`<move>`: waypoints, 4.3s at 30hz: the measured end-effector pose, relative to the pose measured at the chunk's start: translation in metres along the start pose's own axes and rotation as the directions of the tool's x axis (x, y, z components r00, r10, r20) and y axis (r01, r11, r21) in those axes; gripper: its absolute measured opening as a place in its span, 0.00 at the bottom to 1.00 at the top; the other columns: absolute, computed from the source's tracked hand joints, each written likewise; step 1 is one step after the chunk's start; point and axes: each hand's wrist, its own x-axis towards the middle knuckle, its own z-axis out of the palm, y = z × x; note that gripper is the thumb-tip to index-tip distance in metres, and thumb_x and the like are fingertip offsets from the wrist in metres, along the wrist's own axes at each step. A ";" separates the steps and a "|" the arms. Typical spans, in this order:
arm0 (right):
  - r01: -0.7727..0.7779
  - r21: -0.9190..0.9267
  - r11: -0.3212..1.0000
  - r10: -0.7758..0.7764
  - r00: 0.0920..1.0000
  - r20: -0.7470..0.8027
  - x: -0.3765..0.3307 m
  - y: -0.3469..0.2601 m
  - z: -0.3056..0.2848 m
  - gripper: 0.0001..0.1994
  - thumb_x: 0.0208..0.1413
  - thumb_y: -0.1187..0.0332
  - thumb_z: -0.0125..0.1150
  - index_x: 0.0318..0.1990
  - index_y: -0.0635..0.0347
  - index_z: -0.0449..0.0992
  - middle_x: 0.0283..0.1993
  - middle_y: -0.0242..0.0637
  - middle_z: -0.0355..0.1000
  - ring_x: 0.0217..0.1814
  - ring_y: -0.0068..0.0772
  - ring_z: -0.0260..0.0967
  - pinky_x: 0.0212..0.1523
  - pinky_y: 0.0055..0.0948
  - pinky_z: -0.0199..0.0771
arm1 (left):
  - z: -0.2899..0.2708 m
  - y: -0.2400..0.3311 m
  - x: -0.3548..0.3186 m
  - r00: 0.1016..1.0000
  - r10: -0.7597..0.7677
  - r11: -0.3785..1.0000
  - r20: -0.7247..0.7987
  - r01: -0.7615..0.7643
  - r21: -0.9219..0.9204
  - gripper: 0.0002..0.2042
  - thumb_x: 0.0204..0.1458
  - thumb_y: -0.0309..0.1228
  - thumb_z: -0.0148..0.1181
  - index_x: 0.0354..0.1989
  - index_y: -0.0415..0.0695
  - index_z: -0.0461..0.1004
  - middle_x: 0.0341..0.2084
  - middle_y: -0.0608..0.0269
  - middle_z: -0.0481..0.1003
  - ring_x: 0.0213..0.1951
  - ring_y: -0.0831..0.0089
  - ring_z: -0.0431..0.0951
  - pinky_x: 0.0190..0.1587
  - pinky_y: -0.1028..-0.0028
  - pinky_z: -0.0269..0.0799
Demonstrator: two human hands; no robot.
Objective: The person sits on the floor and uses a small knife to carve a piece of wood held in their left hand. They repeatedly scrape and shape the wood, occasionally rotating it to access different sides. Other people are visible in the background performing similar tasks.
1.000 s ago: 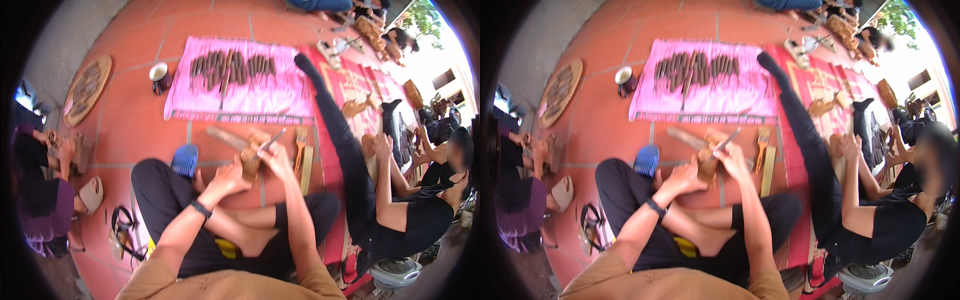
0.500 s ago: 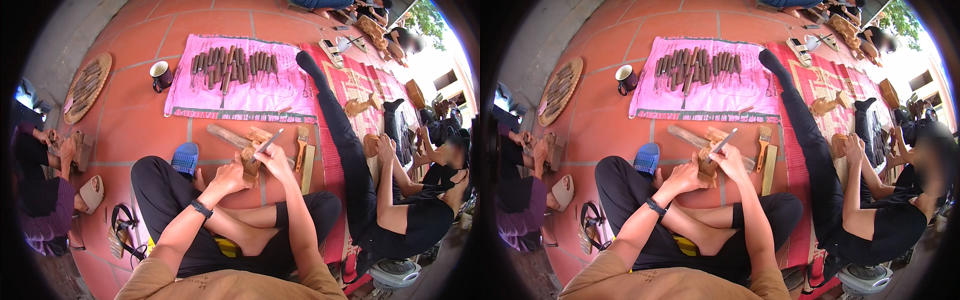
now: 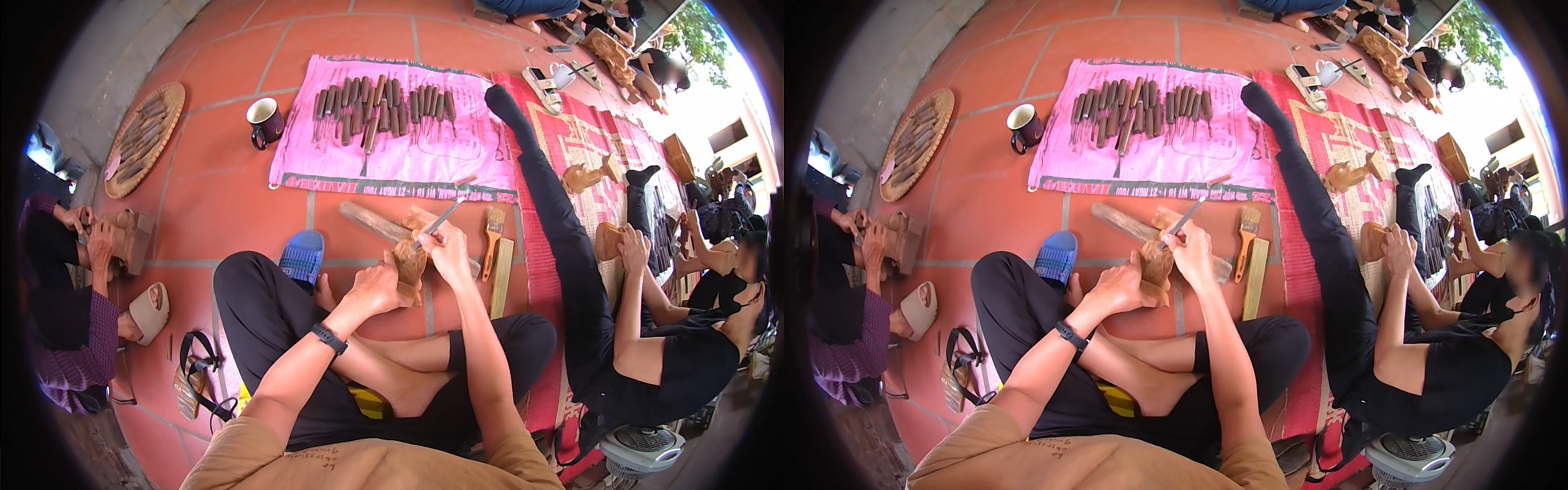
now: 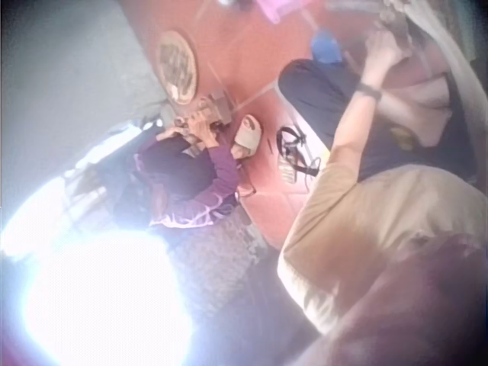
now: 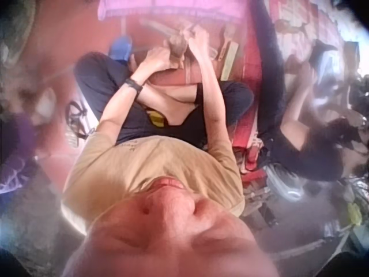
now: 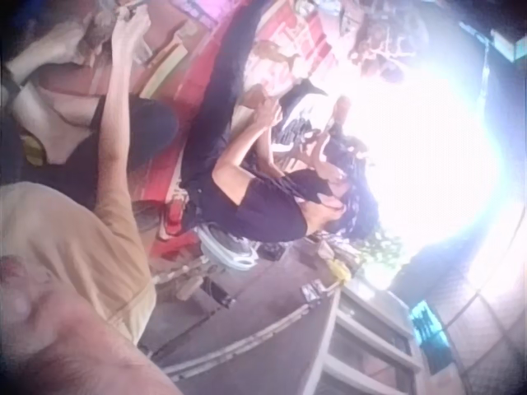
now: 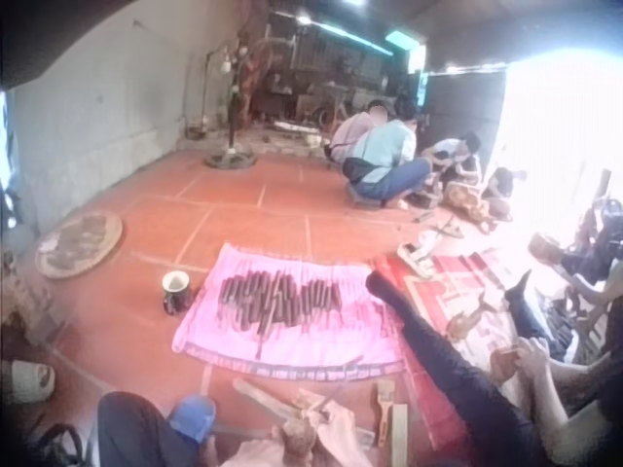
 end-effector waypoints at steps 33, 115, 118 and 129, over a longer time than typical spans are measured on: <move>0.118 -0.158 0.980 -0.113 0.993 0.038 -0.016 -0.029 0.013 0.06 0.55 0.71 0.60 0.39 0.59 0.73 0.32 0.46 0.77 0.37 0.52 0.76 0.37 0.46 0.73 | -0.002 -0.004 0.000 1.000 0.003 0.996 0.022 -0.005 0.086 0.53 0.34 0.61 0.72 0.58 0.28 0.55 0.43 0.36 0.77 0.47 0.45 0.79 0.48 0.56 0.75; 0.182 -0.027 0.983 -0.183 0.981 -0.068 -0.008 -0.025 -0.003 0.12 0.59 0.66 0.60 0.46 0.64 0.76 0.34 0.48 0.77 0.38 0.47 0.77 0.41 0.43 0.74 | -0.007 -0.010 0.007 0.969 0.031 0.998 -0.246 -0.045 -0.054 0.31 0.40 0.54 0.71 0.42 0.36 0.80 0.33 0.43 0.81 0.40 0.46 0.81 0.46 0.55 0.75; 0.104 0.053 0.993 -0.102 0.994 -0.038 -0.014 -0.038 -0.021 0.11 0.61 0.69 0.57 0.48 0.64 0.76 0.43 0.45 0.80 0.45 0.44 0.79 0.46 0.40 0.77 | -0.007 -0.010 0.008 0.977 0.016 0.998 -0.212 -0.028 -0.054 0.32 0.40 0.54 0.71 0.44 0.36 0.80 0.35 0.43 0.81 0.41 0.47 0.81 0.47 0.56 0.75; 0.164 -0.050 0.985 -0.165 0.986 -0.009 -0.010 -0.014 -0.022 0.09 0.60 0.66 0.59 0.42 0.63 0.73 0.34 0.42 0.76 0.38 0.36 0.77 0.40 0.35 0.73 | -0.005 0.000 0.005 0.973 -0.012 0.998 -0.229 0.026 0.059 0.30 0.43 0.53 0.69 0.43 0.36 0.79 0.35 0.41 0.80 0.42 0.44 0.80 0.47 0.54 0.75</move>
